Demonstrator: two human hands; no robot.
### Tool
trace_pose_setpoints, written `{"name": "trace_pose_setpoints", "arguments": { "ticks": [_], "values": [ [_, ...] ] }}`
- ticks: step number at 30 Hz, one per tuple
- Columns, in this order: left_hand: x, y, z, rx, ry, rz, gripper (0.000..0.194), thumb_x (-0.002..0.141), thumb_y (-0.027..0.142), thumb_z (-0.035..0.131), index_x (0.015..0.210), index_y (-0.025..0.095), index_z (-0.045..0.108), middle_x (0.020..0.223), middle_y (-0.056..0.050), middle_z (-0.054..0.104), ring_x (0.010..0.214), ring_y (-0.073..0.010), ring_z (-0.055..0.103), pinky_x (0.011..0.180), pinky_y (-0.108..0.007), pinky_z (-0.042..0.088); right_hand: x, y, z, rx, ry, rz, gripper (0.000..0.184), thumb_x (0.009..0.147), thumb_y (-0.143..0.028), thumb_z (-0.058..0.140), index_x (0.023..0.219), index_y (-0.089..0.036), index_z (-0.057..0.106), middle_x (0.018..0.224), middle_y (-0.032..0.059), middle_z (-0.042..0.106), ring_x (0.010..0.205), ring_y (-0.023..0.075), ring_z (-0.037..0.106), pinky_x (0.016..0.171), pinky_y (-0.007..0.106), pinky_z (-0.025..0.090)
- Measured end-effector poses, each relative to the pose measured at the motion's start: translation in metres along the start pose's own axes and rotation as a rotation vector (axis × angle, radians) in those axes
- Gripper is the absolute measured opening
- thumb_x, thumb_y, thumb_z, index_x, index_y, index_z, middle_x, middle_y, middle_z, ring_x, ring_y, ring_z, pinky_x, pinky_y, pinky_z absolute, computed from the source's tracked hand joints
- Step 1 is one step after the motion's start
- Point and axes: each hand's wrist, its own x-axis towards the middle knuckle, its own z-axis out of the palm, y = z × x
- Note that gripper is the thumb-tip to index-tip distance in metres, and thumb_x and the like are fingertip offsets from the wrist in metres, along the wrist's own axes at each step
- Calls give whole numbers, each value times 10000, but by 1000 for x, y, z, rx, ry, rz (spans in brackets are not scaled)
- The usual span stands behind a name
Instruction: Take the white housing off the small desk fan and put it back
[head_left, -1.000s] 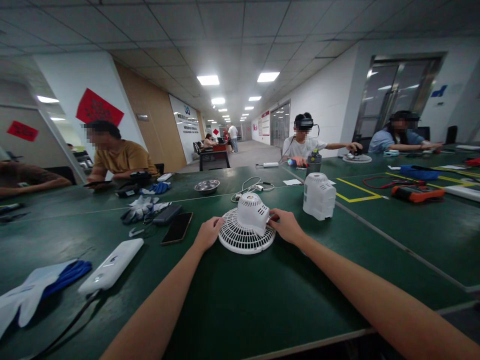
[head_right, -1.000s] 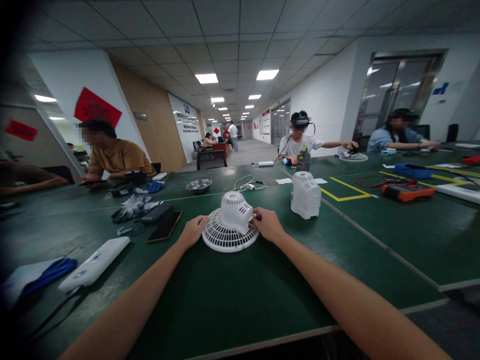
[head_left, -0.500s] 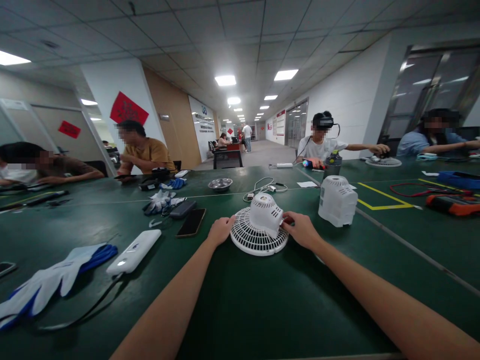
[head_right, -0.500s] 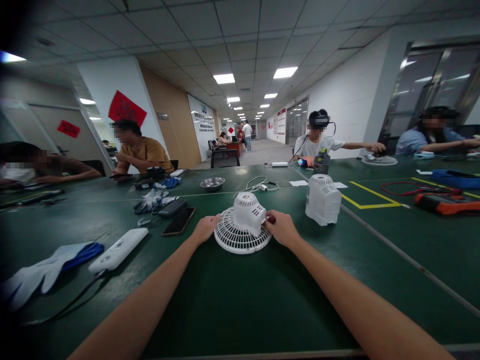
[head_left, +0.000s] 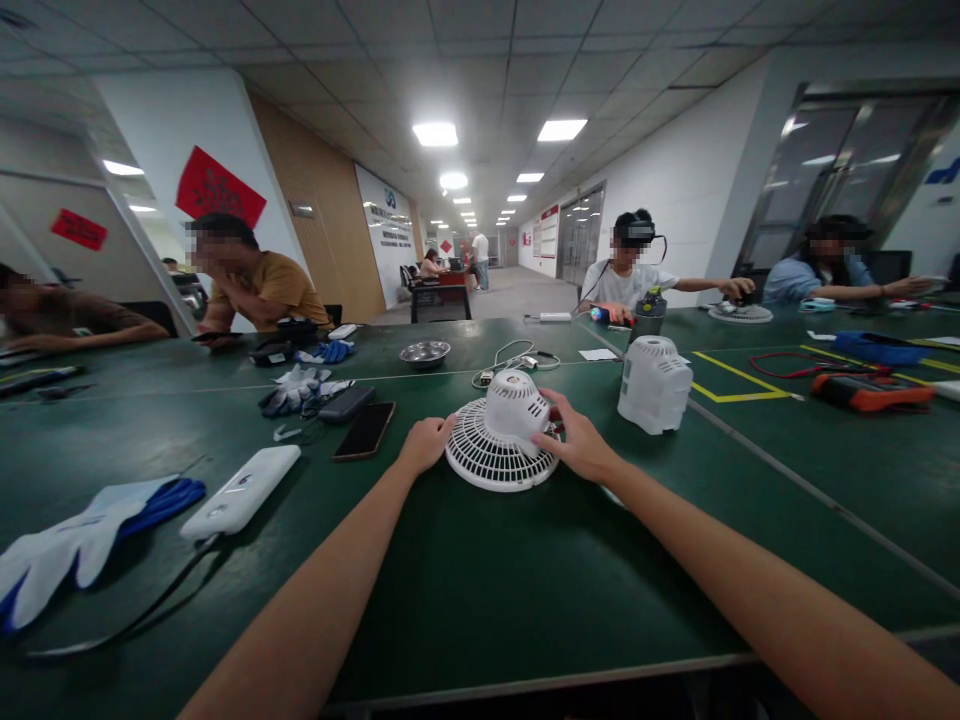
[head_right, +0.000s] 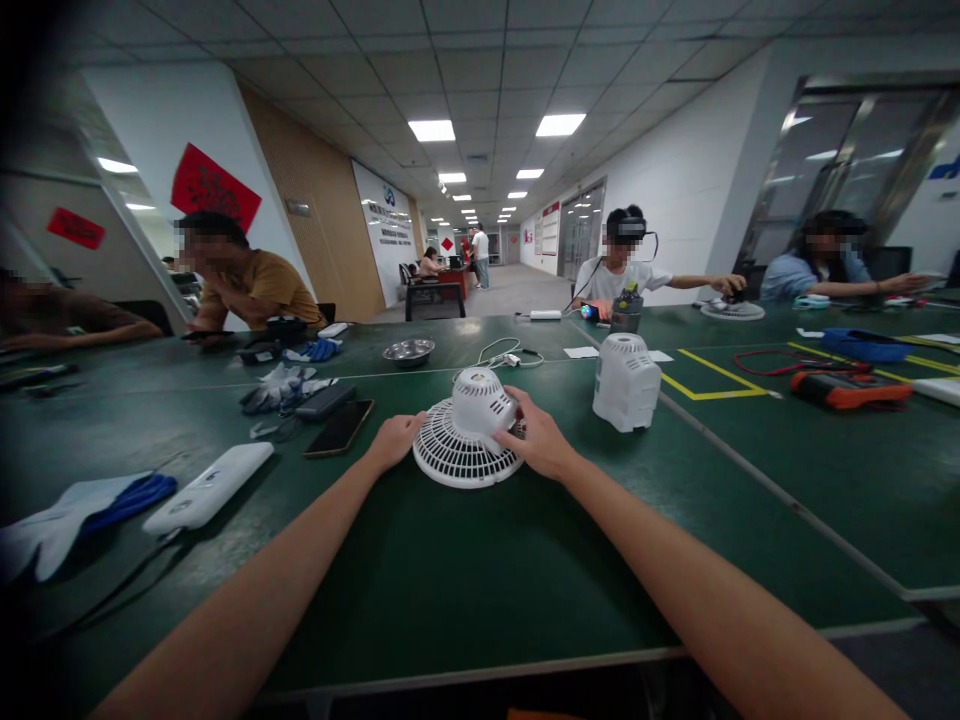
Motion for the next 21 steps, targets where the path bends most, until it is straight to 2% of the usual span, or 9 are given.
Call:
{"name": "trace_pose_setpoints", "arguments": {
  "ticks": [4, 8, 10, 12, 14, 16, 17, 19, 21],
  "values": [
    [-4, 3, -1, -46, 28, 2, 545, 885, 584, 370, 522, 203, 511, 499, -12, 498, 490, -159, 441, 530, -275, 234, 0, -1, 7, 0, -6, 7, 975, 672, -382, 780, 1480, -260, 247, 1280, 109, 556, 1081, 279, 594, 983, 455, 421],
    [-8, 11, -4, -89, 89, -5, 546, 876, 583, 411, 496, 201, 495, 492, -8, 483, 485, -153, 420, 526, -280, 234, 0, 0, 10, 60, 44, 25, 1009, 620, -312, 803, 1471, -279, 262, 1243, 81, 574, 1076, 274, 590, 994, 464, 414],
    [-10, 19, -9, -178, 157, 19, 548, 898, 575, 379, 525, 194, 502, 519, -7, 497, 510, -151, 431, 537, -276, 268, 1, 1, 8, 191, 81, 64, 1034, 598, -285, 812, 1471, -282, 258, 1196, 68, 601, 1045, 264, 604, 966, 452, 441],
    [-11, 28, -14, -316, 288, 98, 540, 935, 550, 314, 596, 186, 524, 591, -10, 533, 582, -155, 476, 582, -269, 335, 2, 0, 7, 412, 121, 130, 1057, 576, -255, 822, 1465, -281, 250, 1153, 58, 627, 1016, 254, 619, 922, 428, 477],
    [-10, 37, -17, -443, 432, 205, 494, 956, 521, 290, 729, 180, 567, 729, -21, 588, 713, -159, 537, 678, -263, 400, 2, 0, 8, 673, 145, 222, 952, 600, -255, 805, 1418, -271, 317, 1108, 49, 652, 992, 242, 632, 876, 396, 504],
    [-9, 40, -15, -565, 486, 238, 402, 939, 523, 370, 928, 185, 588, 892, -36, 630, 832, -162, 582, 758, -269, 439, 1, -1, 12, 920, 102, 333, 680, 687, -331, 737, 1301, -246, 456, 1045, 42, 677, 954, 230, 648, 833, 373, 518],
    [-8, 40, -12, -637, 461, 213, 387, 911, 532, 441, 1020, 187, 578, 959, -47, 644, 868, -166, 602, 780, -279, 457, 0, -1, 15, 1023, 53, 386, 536, 736, -380, 685, 1223, -229, 520, 1009, 42, 687, 934, 224, 654, 822, 366, 520],
    [-7, 38, -2, -790, 310, 116, 477, 822, 543, 592, 1119, 171, 569, 1015, -74, 673, 880, -186, 644, 793, -311, 495, -2, -1, 20, 1174, -68, 473, 371, 800, -437, 603, 1088, -203, 596, 944, 40, 699, 908, 214, 660, 823, 359, 519],
    [-7, 34, 9, -890, 132, 18, 535, 731, 542, 695, 1061, 127, 631, 957, -102, 710, 837, -216, 675, 784, -352, 524, -3, 0, 23, 1253, -132, 529, 300, 814, -422, 593, 1008, -195, 619, 885, 30, 703, 893, 203, 663, 839, 352, 515]
  ]
}}
